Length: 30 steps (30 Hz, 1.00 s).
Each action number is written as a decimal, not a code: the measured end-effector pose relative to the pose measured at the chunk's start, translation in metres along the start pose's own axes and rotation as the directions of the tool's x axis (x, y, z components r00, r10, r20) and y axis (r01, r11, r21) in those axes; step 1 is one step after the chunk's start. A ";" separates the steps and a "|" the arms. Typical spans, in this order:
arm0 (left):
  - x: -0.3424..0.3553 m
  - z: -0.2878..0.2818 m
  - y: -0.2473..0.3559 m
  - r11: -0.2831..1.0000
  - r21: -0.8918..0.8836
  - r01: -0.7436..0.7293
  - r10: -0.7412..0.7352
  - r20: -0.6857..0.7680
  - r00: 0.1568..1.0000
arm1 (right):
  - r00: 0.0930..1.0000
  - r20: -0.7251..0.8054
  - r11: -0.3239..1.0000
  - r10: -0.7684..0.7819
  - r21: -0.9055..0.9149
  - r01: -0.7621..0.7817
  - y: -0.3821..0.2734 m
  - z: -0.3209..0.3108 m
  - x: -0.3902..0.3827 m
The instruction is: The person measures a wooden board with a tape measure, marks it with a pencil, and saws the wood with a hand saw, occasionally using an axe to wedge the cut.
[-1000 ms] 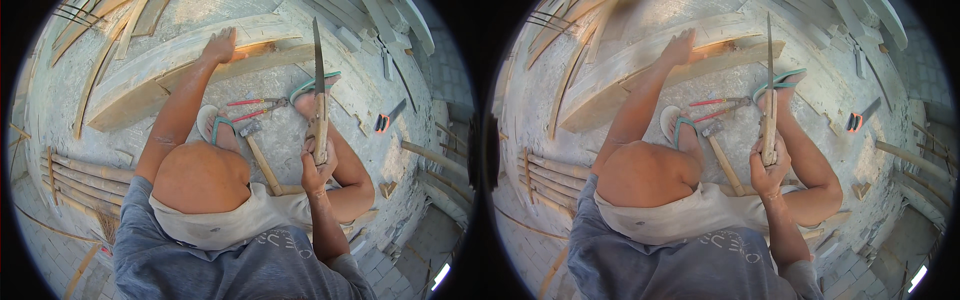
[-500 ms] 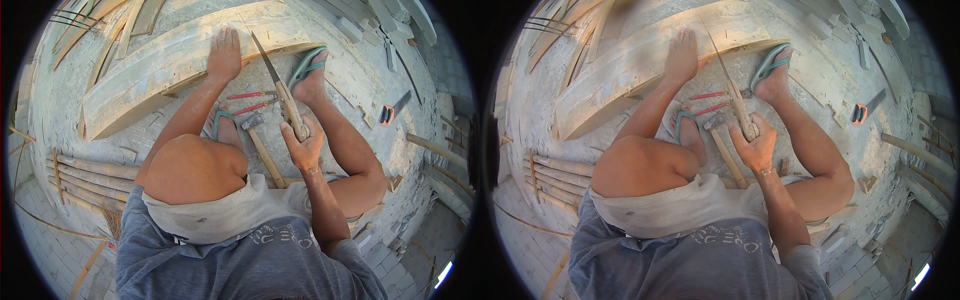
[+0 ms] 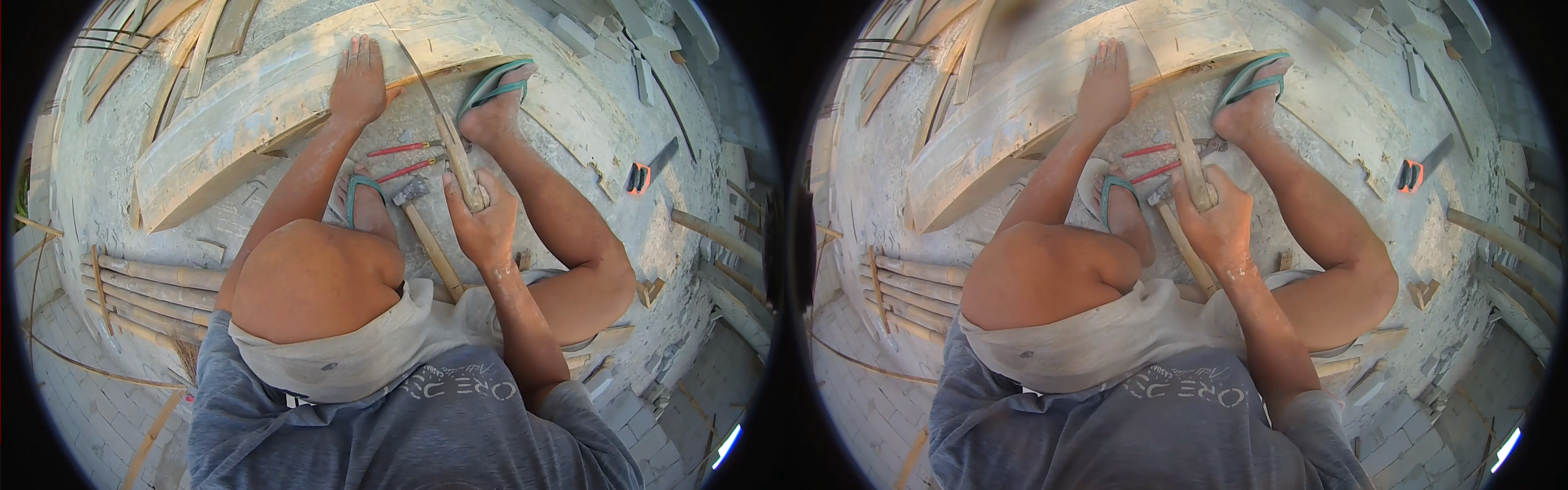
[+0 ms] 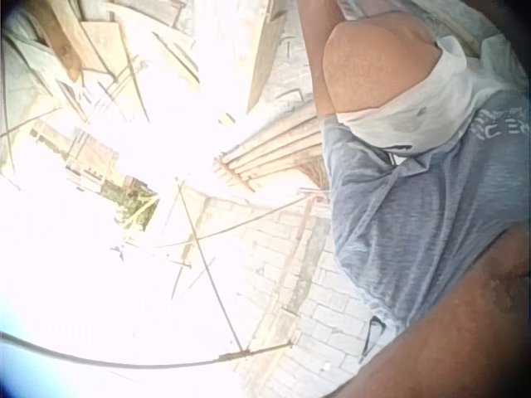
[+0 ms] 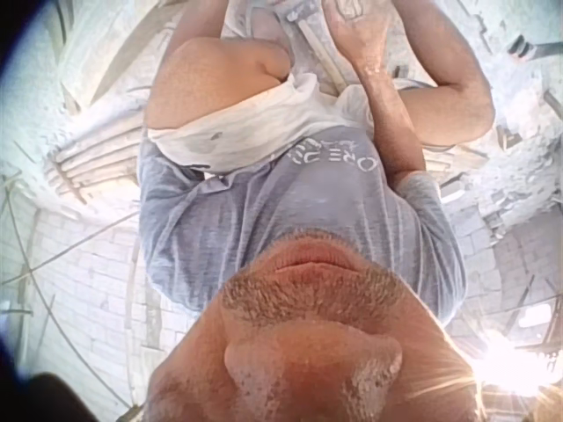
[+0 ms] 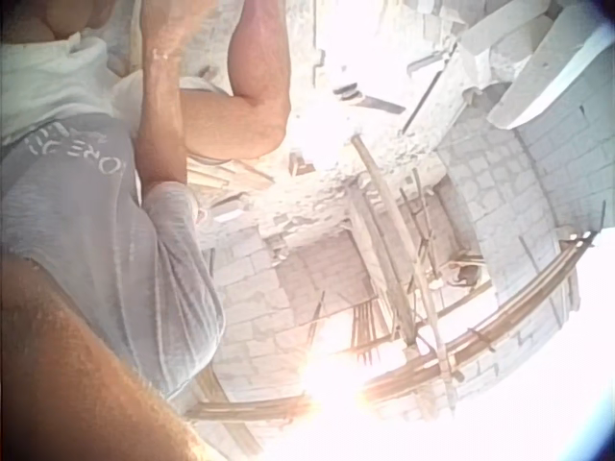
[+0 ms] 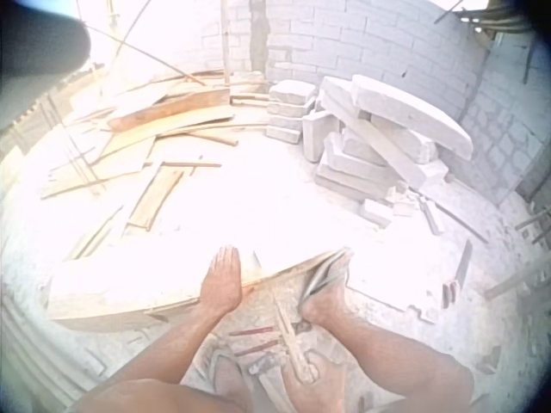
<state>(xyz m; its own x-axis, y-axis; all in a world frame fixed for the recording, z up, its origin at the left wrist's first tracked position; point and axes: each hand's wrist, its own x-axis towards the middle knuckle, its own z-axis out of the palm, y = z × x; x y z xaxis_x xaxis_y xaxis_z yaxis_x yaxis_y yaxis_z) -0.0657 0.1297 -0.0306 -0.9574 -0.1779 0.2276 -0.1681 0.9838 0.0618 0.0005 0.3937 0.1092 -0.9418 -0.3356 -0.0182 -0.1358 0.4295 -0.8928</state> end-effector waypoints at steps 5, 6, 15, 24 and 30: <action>0.018 0.001 -0.004 0.998 -0.046 0.050 -0.046 0.080 0.996 | 0.998 -0.052 0.999 -0.040 -0.026 0.038 0.016 0.014 0.031; 0.028 0.005 -0.005 0.994 -0.079 0.075 -0.065 0.121 0.991 | 0.998 -0.058 0.999 -0.040 -0.033 0.038 0.019 0.022 0.052; 0.019 0.003 -0.010 0.989 -0.125 0.081 -0.058 0.181 0.982 | 0.997 -0.021 0.996 -0.068 0.056 0.069 0.000 -0.008 0.012; 0.019 0.004 -0.009 0.995 -0.050 0.089 -0.081 0.150 0.985 | 0.999 0.002 0.999 -0.044 0.009 0.044 0.002 -0.008 0.015; 0.012 0.010 0.010 0.991 -0.095 0.091 -0.080 0.105 0.991 | 0.998 -0.020 0.992 -0.063 -0.112 0.060 0.014 0.037 0.091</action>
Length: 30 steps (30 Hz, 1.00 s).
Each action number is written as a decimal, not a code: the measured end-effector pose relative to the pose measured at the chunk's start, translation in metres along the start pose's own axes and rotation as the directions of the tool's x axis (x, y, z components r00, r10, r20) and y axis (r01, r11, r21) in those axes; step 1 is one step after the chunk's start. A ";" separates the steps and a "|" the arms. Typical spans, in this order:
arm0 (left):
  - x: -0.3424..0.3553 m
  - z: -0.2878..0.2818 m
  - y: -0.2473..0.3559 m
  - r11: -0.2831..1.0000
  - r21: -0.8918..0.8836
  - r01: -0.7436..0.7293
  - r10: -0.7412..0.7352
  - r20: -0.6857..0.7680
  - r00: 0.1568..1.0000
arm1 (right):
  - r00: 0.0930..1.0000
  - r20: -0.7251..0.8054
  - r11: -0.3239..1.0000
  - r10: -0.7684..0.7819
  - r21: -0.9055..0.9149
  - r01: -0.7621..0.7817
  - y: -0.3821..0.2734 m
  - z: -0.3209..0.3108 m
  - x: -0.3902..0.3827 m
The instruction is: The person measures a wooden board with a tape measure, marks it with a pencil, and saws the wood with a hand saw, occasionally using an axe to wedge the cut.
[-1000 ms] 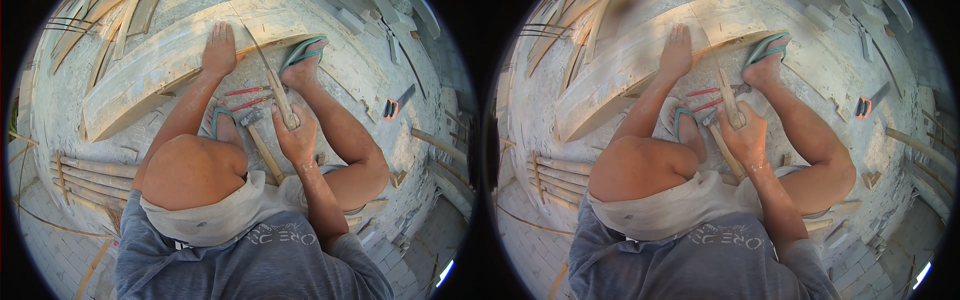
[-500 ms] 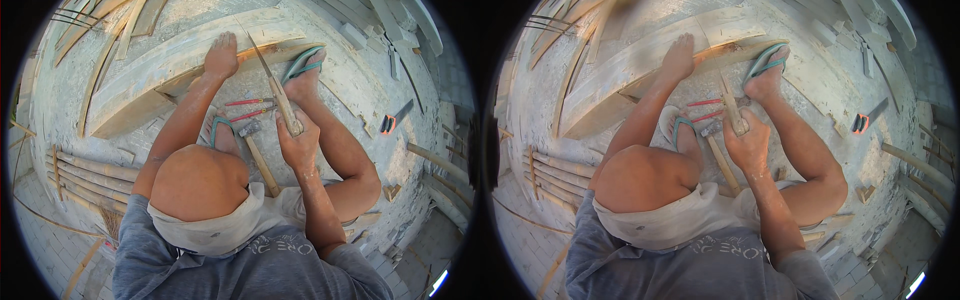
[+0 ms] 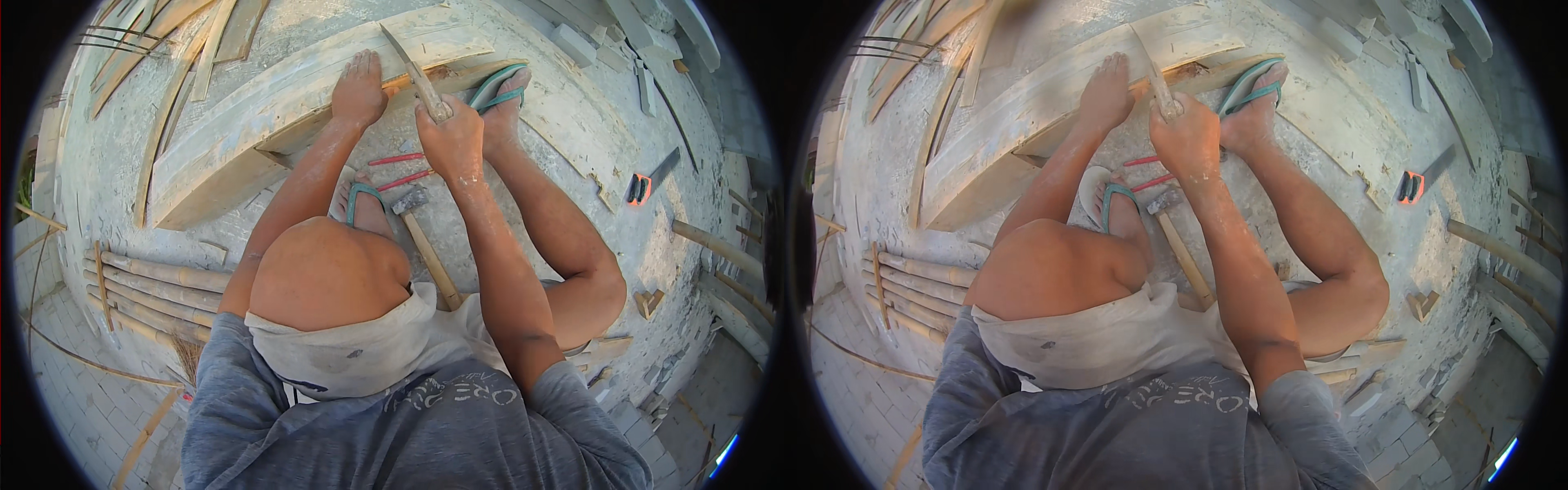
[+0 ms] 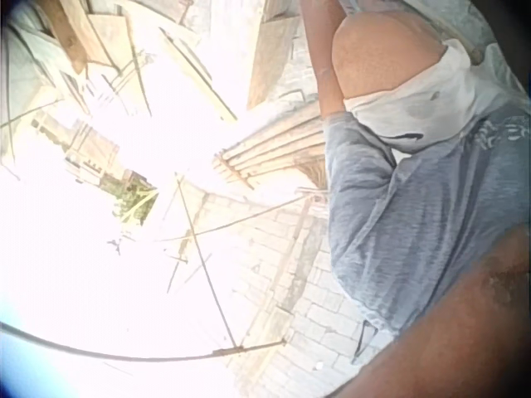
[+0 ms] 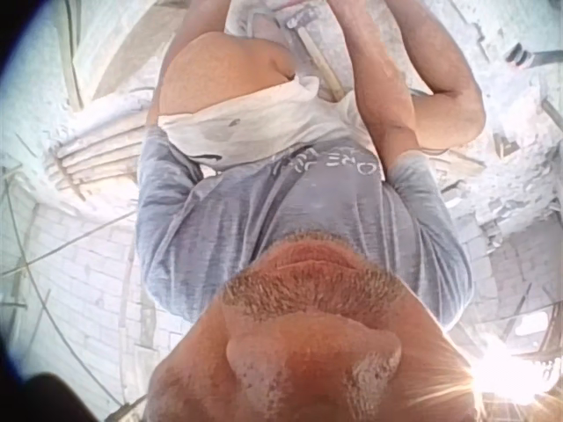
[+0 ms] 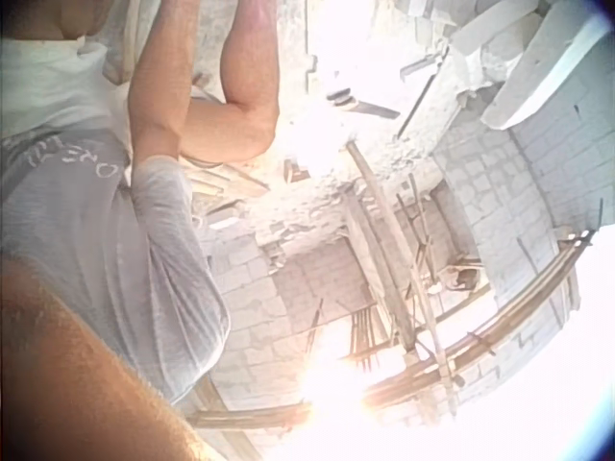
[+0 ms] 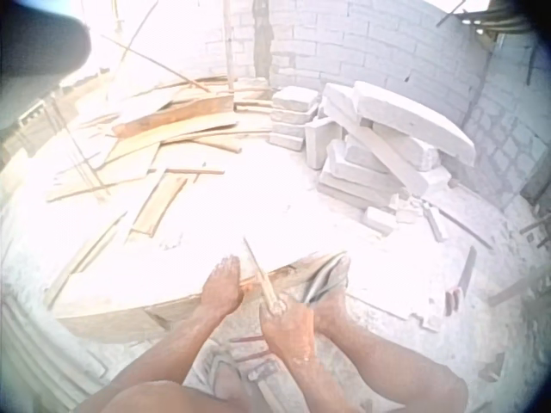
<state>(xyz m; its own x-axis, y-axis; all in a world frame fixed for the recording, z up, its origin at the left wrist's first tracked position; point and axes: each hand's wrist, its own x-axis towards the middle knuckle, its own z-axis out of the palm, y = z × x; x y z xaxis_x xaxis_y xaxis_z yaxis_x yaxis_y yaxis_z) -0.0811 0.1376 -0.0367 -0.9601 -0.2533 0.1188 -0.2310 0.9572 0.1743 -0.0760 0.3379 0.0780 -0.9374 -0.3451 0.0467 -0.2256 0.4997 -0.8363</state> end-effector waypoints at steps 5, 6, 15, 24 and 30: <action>-0.013 -0.009 -0.007 0.999 0.034 -0.024 0.026 -0.053 0.998 | 0.997 0.047 0.997 0.061 0.036 -0.063 -0.003 -0.032 -0.064; -0.014 -0.009 -0.004 0.999 0.031 -0.026 0.028 -0.043 0.999 | 0.995 0.049 0.992 0.088 0.088 -0.092 -0.005 -0.041 -0.079; -0.030 -0.005 0.003 0.998 0.063 -0.006 0.010 -0.059 0.998 | 0.995 0.080 0.998 0.060 -0.003 -0.060 -0.006 -0.031 -0.053; -0.016 0.000 0.023 0.997 0.027 -0.067 0.068 -0.030 0.997 | 0.999 0.019 0.999 0.041 0.006 -0.041 0.010 -0.008 0.009; -0.035 -0.016 0.010 0.999 0.037 -0.035 0.038 -0.065 0.997 | 0.996 0.078 0.993 0.041 0.108 -0.050 -0.013 -0.063 -0.091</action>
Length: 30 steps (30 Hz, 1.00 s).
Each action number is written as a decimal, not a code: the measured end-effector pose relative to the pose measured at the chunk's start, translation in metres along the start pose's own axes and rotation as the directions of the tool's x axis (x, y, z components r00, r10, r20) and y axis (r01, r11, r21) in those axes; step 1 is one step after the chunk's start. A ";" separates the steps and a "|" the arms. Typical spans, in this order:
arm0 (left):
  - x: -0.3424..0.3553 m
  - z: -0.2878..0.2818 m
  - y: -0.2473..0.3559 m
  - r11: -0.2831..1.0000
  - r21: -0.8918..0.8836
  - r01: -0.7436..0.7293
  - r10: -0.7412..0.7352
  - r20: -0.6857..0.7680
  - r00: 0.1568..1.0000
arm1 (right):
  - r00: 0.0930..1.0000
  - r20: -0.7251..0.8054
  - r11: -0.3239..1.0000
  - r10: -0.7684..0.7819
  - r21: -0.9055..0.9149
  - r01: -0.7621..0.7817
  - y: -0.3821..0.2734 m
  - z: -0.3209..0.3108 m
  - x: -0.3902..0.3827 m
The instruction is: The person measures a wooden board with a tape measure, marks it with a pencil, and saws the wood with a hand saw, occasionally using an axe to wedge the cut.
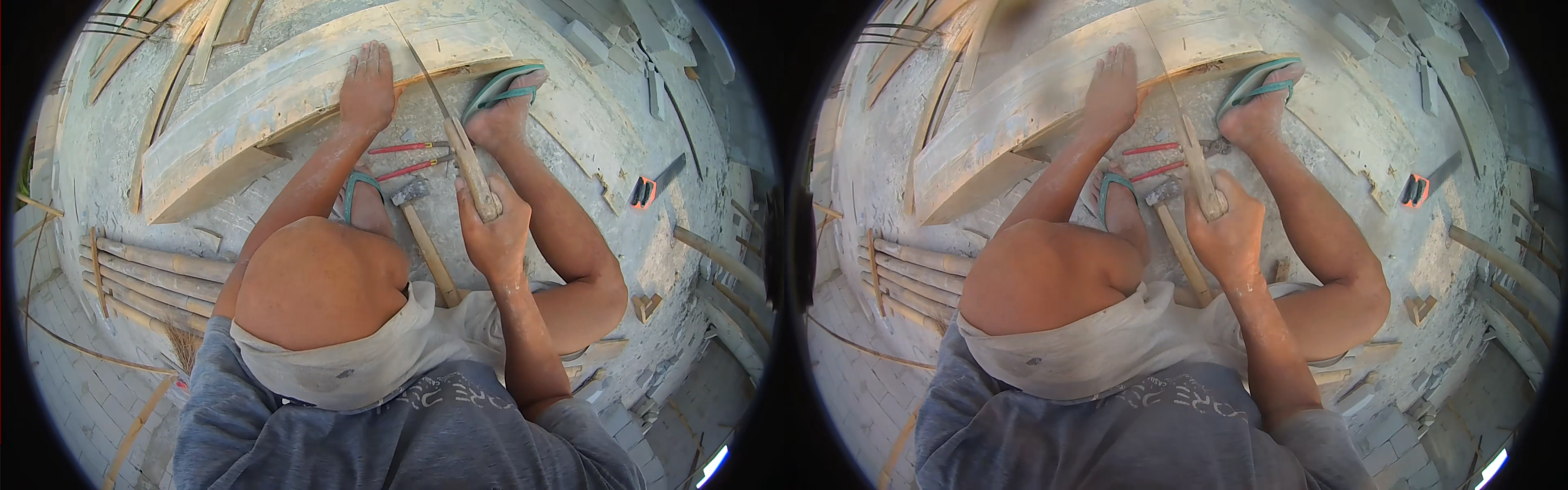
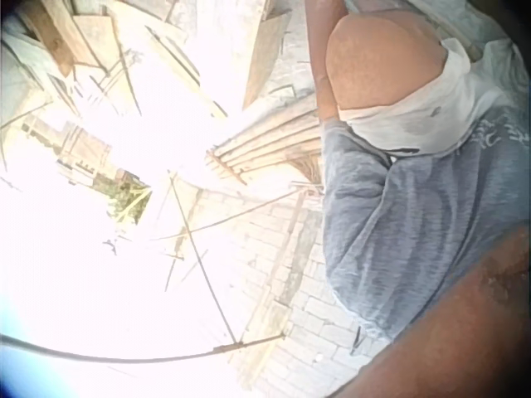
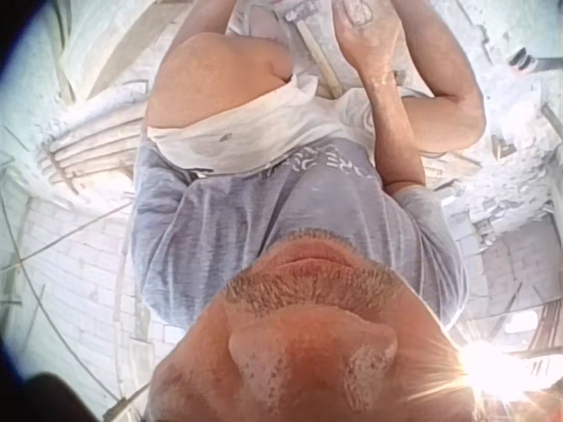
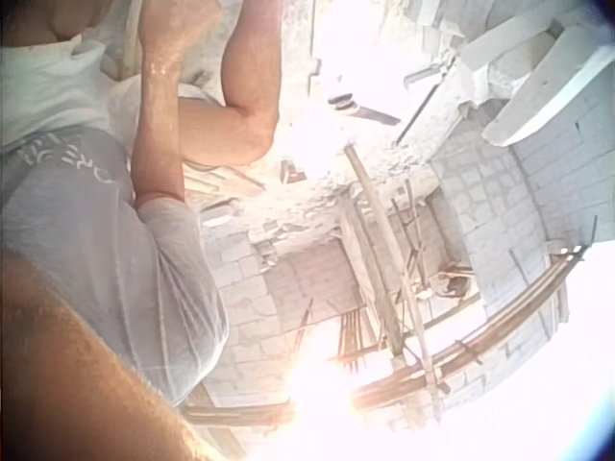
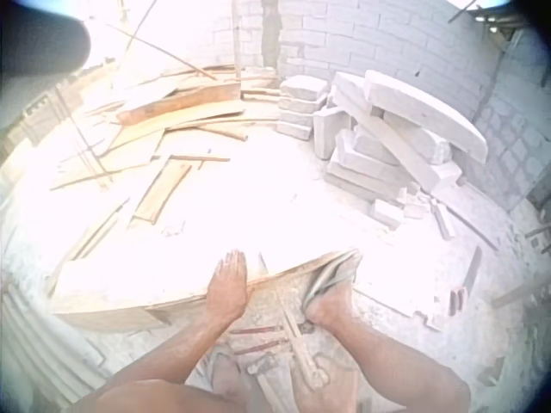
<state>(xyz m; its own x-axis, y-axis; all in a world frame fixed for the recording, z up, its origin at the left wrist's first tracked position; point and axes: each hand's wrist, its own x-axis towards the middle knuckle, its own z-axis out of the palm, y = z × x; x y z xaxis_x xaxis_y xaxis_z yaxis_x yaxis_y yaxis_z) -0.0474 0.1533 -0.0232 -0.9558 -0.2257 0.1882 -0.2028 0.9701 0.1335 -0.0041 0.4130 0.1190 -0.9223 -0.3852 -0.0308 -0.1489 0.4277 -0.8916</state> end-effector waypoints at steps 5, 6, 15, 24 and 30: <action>0.012 0.020 0.010 0.999 0.027 -0.036 0.036 -0.001 0.999 | 0.999 -0.034 0.993 0.015 -0.119 -0.019 0.019 0.031 0.087; 0.010 0.022 0.006 0.999 0.031 -0.033 0.033 0.004 0.999 | 1.000 -0.029 0.990 -0.008 -0.142 0.004 0.020 0.033 0.078; 0.007 0.024 0.012 0.999 0.051 -0.007 0.010 -0.064 0.998 | 0.998 -0.059 0.997 0.010 -0.079 -0.015 0.022 0.048 0.100; 0.012 0.007 0.007 0.999 0.034 0.000 0.002 -0.059 0.998 | 0.996 -0.071 0.990 -0.052 -0.138 0.042 0.028 0.036 0.066; 0.007 0.013 -0.009 0.999 0.034 0.038 -0.038 0.007 0.999 | 0.999 -0.032 0.997 -0.009 -0.082 0.006 0.020 0.021 0.020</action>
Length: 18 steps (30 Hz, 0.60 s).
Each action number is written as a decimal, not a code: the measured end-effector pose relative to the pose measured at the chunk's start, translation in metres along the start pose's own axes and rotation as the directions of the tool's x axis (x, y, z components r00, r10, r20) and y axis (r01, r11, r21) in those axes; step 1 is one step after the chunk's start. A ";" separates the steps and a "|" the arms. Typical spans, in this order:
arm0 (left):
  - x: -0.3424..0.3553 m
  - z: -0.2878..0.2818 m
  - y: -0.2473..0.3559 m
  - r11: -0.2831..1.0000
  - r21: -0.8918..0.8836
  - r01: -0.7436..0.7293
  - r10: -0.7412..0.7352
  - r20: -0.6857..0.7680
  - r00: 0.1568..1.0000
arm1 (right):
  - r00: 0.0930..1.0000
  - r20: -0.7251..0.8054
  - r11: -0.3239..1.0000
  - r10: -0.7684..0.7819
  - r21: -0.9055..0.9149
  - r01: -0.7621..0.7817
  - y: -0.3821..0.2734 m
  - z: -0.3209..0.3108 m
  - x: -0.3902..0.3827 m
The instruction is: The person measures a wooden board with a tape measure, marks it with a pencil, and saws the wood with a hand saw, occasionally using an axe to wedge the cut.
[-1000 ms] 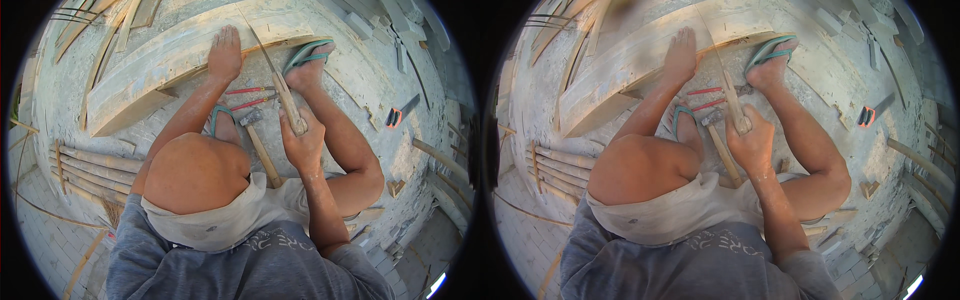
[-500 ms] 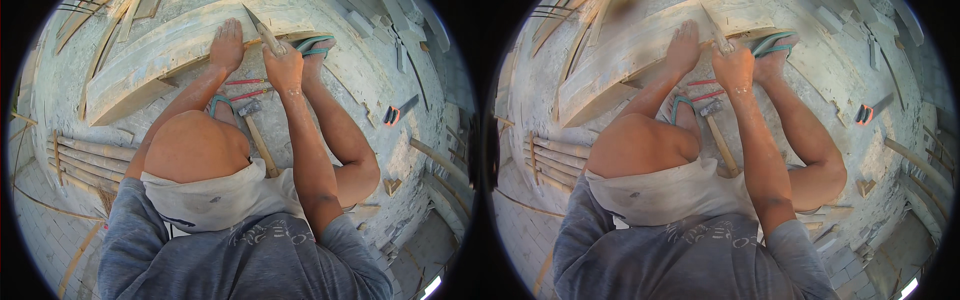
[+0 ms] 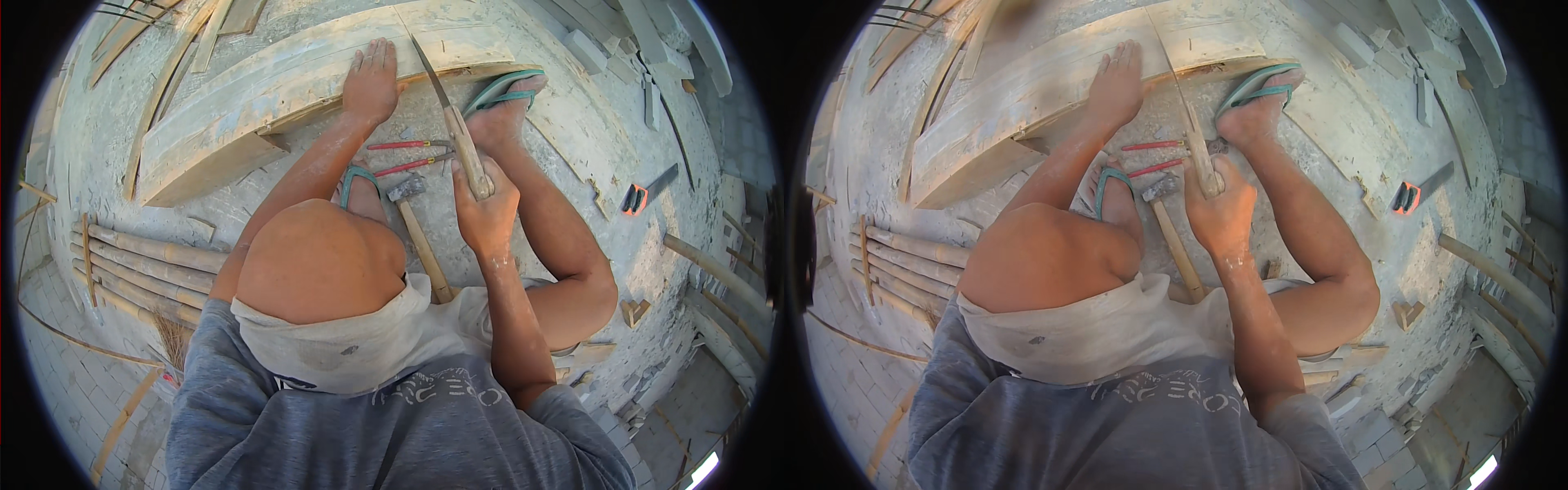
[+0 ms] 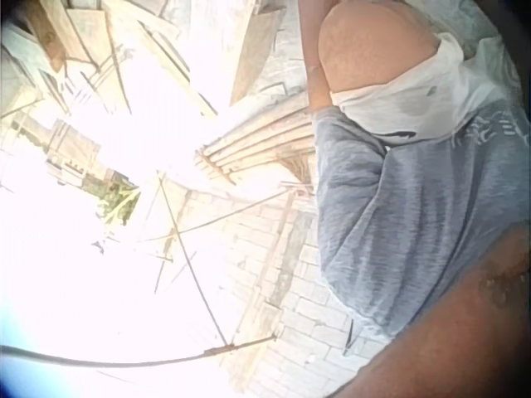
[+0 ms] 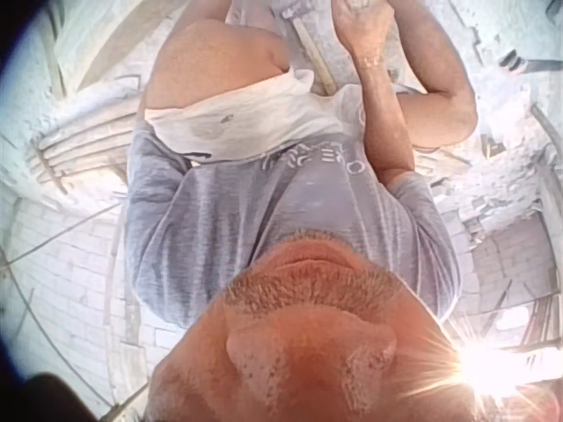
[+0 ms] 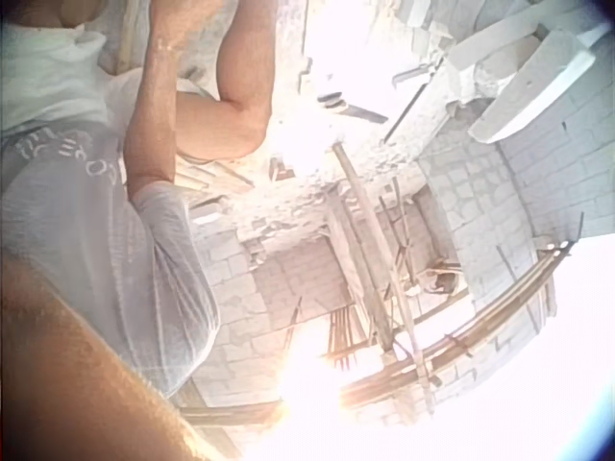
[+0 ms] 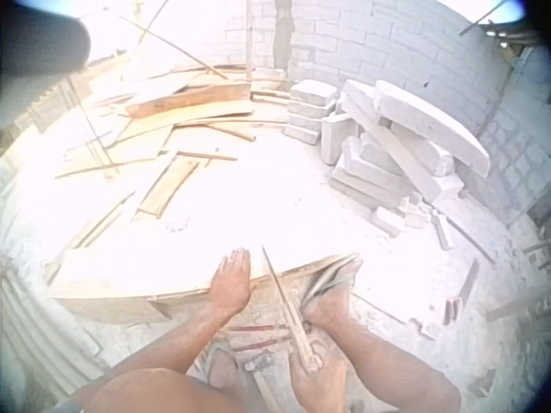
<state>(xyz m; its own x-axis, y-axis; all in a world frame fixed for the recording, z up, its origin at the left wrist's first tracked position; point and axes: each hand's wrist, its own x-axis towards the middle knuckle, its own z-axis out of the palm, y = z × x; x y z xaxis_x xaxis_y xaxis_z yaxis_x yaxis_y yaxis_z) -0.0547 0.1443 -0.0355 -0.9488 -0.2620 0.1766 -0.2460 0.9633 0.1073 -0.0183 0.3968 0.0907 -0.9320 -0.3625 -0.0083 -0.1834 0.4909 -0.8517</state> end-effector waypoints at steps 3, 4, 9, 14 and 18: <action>-0.005 -0.013 0.004 1.000 0.011 0.001 -0.002 0.041 0.999 | 0.998 -0.037 0.993 -0.058 0.102 0.062 -0.007 -0.007 -0.021; -0.006 -0.008 0.009 1.000 0.003 -0.002 0.002 0.015 1.000 | 0.998 -0.050 0.998 -0.039 0.051 0.042 -0.003 0.010 0.007; 0.007 0.008 0.005 1.000 -0.008 0.009 -0.008 0.033 0.999 | 1.000 -0.022 1.000 0.002 -0.007 -0.002 0.017 0.032 0.056; 0.010 -0.011 -0.004 1.000 -0.001 0.002 -0.002 0.023 1.000 | 0.999 -0.031 0.998 0.040 0.051 -0.038 0.000 -0.008 -0.017; 0.026 0.005 -0.015 1.000 -0.024 -0.005 0.008 0.129 0.992 | 0.998 -0.055 0.992 0.044 0.122 -0.037 0.007 0.005 0.008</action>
<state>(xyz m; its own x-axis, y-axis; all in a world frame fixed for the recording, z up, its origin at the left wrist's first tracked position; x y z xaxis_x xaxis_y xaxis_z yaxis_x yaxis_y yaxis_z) -0.0770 0.1235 -0.0371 -0.9683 -0.2448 0.0496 -0.2367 0.9629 0.1298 -0.0255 0.3929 0.0822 -0.9549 -0.2964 -0.0166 -0.1094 0.4033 -0.9085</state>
